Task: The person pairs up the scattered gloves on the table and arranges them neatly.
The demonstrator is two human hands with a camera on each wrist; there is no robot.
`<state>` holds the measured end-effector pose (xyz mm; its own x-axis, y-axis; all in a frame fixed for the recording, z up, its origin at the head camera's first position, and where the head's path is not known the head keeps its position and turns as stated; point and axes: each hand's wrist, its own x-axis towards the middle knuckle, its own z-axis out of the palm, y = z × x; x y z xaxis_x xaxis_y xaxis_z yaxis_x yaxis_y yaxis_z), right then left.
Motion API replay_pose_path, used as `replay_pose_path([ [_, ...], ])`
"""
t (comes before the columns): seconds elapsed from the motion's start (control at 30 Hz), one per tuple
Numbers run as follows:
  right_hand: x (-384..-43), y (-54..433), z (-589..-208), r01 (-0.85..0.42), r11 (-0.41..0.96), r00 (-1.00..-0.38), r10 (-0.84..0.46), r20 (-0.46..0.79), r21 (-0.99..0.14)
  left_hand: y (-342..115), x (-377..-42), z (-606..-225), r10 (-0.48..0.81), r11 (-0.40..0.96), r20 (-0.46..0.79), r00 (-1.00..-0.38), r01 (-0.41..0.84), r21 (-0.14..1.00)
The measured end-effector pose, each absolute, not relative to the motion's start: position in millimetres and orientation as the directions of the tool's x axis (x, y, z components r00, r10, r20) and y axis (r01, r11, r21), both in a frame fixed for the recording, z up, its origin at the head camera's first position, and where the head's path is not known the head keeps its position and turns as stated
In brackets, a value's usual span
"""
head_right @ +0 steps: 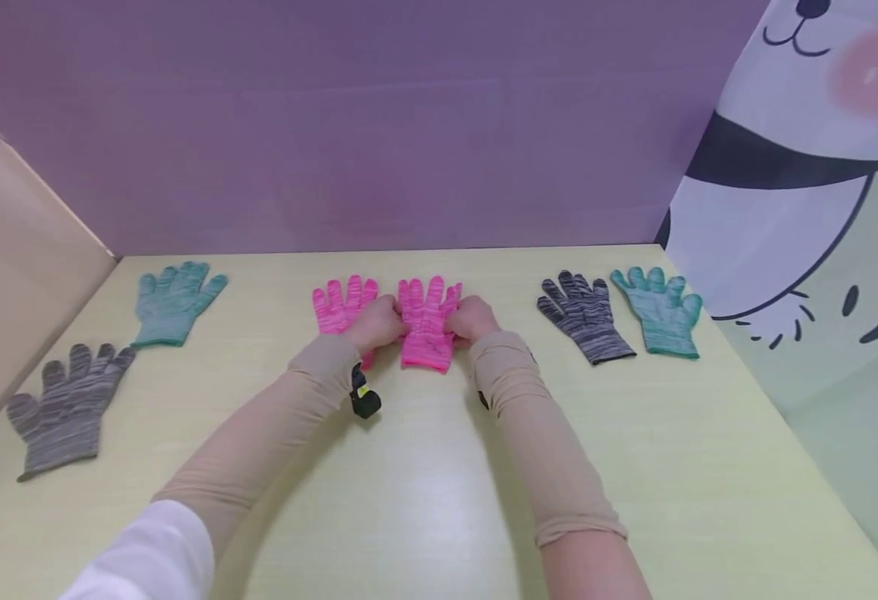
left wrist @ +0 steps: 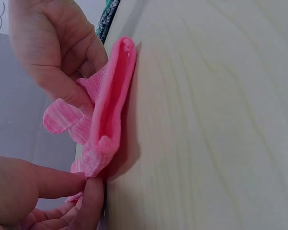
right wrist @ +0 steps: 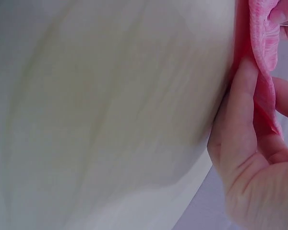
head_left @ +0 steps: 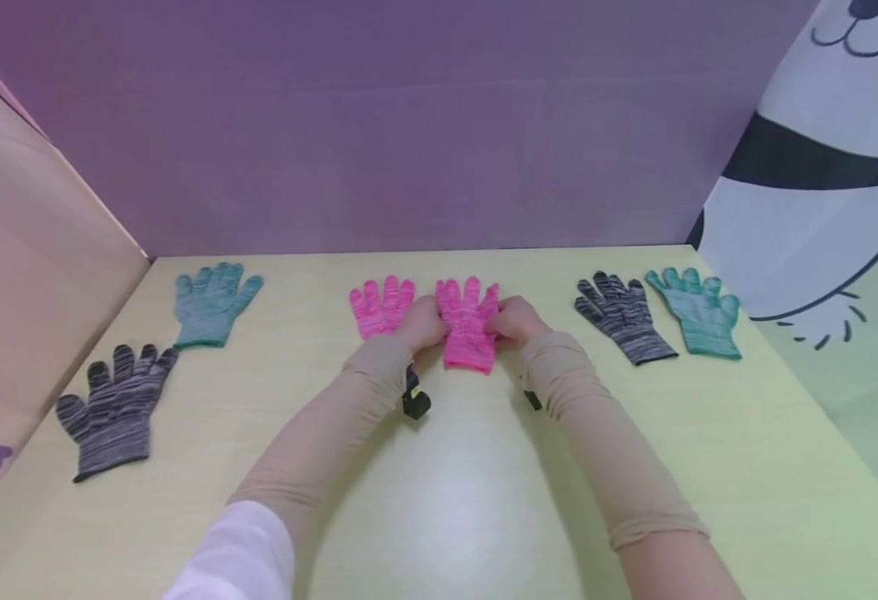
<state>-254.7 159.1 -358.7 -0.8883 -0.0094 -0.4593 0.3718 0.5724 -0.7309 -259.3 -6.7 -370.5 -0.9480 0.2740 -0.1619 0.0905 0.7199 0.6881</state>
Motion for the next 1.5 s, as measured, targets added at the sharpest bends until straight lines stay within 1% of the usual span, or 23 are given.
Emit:
replay_pose_path([
  [0.07, -254.4, 158.7, -359.3, 0.384, 0.545, -0.885, -0.012, -0.465, -0.745, -6.9, -259.0, -370.3, 0.267, 0.712, -0.167, -0.949, 0.077, 0.698],
  [0.2, -252.9, 158.5, -359.3, 0.391, 0.534, -0.882, -0.014, -0.470, -0.749, -6.7, -259.5, -371.3, 0.252, 0.695, -0.186, -0.950, 0.044, 0.718],
  [0.4, -253.5, 158.1, -357.6, 0.365, 0.565, -0.892, -0.016, -0.452, -0.740, -10.3, -261.5, -370.1, 0.280, 0.663, -0.191, -0.941, 0.046, 0.747],
  [0.5, -255.7, 157.8, -358.1, 0.352, 0.561, -0.897, -0.025, -0.441, -0.749, -13.0, -262.7, -368.1, 0.285, 0.646, -0.190, -0.939, 0.042, 0.762],
  [0.67, -257.1, 157.9, -358.5, 0.358, 0.533, -0.899, -0.025, -0.437, -0.766, -14.8, -264.3, -366.5, 0.295, 0.653, -0.185, -0.938, 0.057, 0.755],
  [0.8, -256.4, 157.9, -358.1, 0.340, 0.545, -0.908, -0.024, -0.419, -0.767, -14.9, -265.2, -368.1, 0.301, 0.645, -0.188, -0.935, 0.055, 0.762],
  [1.13, -256.1, 158.4, -354.0, 0.295, 0.550, -0.928, -0.030, -0.372, -0.781, -18.5, -265.0, -368.4, 0.311, 0.591, -0.144, -0.939, 0.073, 0.804],
  [1.27, -254.5, 156.5, -350.4, 0.280, 0.527, -0.938, -0.029, -0.346, -0.803, -18.1, -264.9, -366.8, 0.297, 0.587, -0.149, -0.943, 0.058, 0.808],
  [1.5, -252.0, 150.5, -346.6, 0.271, 0.452, -0.947, -0.033, -0.320, -0.850, -18.4, -266.9, -365.5, 0.304, 0.564, -0.098, -0.948, 0.096, 0.820],
])
